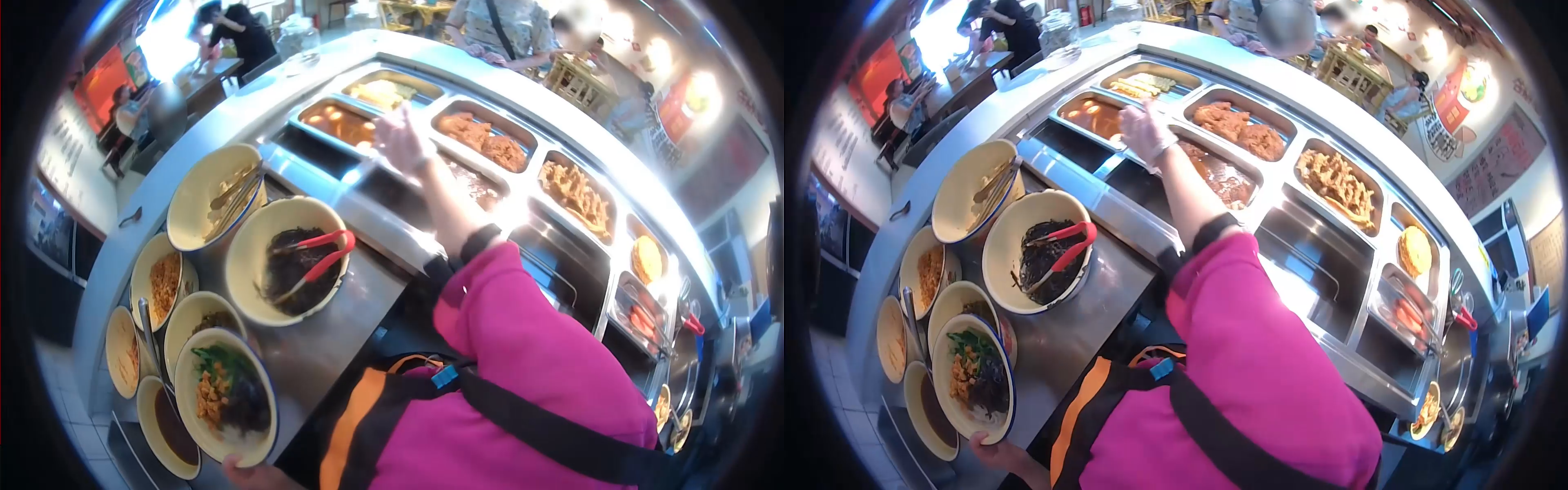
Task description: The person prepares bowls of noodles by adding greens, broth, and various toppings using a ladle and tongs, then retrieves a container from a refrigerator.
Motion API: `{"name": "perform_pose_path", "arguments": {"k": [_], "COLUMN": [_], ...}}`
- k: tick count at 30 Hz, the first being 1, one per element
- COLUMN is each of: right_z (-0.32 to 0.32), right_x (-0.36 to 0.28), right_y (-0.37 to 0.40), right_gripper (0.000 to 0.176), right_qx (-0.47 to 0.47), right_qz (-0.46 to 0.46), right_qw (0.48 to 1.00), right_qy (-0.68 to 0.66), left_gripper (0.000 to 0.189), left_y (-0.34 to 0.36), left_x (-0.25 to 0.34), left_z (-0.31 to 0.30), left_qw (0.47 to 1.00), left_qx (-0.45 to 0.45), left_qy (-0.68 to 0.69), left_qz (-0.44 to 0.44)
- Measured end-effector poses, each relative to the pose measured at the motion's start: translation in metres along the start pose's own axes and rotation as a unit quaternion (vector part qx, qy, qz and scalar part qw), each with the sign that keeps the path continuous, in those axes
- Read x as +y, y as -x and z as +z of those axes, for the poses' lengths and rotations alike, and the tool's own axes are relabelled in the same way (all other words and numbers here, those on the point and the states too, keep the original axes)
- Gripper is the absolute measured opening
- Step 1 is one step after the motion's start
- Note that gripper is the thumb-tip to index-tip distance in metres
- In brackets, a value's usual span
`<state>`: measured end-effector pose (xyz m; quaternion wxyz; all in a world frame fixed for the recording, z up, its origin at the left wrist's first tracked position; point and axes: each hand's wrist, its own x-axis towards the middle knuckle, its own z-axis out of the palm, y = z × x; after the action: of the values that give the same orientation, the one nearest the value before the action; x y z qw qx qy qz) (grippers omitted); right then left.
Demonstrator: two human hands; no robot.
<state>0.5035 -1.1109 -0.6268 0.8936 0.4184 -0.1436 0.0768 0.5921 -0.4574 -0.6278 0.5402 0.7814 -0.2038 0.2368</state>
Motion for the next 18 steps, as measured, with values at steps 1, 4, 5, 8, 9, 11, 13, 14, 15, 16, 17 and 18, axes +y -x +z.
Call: {"name": "perform_pose_path", "arguments": {"k": [1,4,5,8,9,11,13,14,15,16,17,18], "right_z": [0.003,0.007,0.014,0.02,0.023,0.025,0.03,0.026,0.011,0.008,0.002,0.003], "right_x": [-0.003,0.093,0.088,0.095,0.107,0.14,0.122,0.126,0.142,0.158,0.166,0.171], "right_y": [0.029,0.063,0.086,0.175,0.206,0.269,0.383,0.42,0.464,0.481,0.5,0.511], "right_gripper": [0.061,0.079,0.082,0.094,0.098,0.096,0.081,0.075,0.072,0.069,0.066,0.064], "right_qx": [-0.144,0.092,0.075,0.031,0.021,-0.047,-0.181,-0.308,-0.149,-0.121,-0.114,-0.118], "right_qz": [-0.05,-0.561,-0.589,-0.683,-0.721,-0.716,-0.619,-0.409,-0.773,-0.848,-0.885,-0.912], "right_qw": [0.986,0.504,0.525,0.478,0.454,0.456,0.426,0.393,0.366,0.326,0.292,0.262], "right_qy": [0.072,0.65,0.61,0.552,0.522,0.526,0.635,0.764,0.497,0.4,0.344,0.292], "left_gripper": [0.023,0.02,0.02,0.016,0.015,0.014,0.018,0.018,0.017,0.018,0.018,0.017], "left_y": [-0.002,-0.01,-0.013,-0.021,-0.022,-0.024,-0.026,-0.026,-0.025,-0.024,-0.025,-0.026], "left_x": [0.005,0.001,0.002,0.007,0.011,0.01,-0.002,0.001,0.008,0.011,-0.001,-0.02], "left_z": [0.0,-0.001,0.0,0.012,0.016,0.021,0.018,0.016,0.016,0.021,0.023,0.021], "left_qw": [0.996,0.999,0.998,0.99,0.986,0.978,0.991,0.991,0.994,0.987,0.987,0.974], "left_qx": [0.006,-0.022,-0.034,-0.049,-0.04,-0.031,-0.038,-0.036,-0.024,-0.003,0.013,-0.024], "left_qy": [-0.087,0.012,0.014,0.123,0.157,0.197,0.117,0.124,0.029,-0.064,-0.055,-0.048], "left_qz": [-0.019,0.036,0.042,0.042,0.048,0.055,0.043,0.046,0.1,0.15,0.148,0.22]}}
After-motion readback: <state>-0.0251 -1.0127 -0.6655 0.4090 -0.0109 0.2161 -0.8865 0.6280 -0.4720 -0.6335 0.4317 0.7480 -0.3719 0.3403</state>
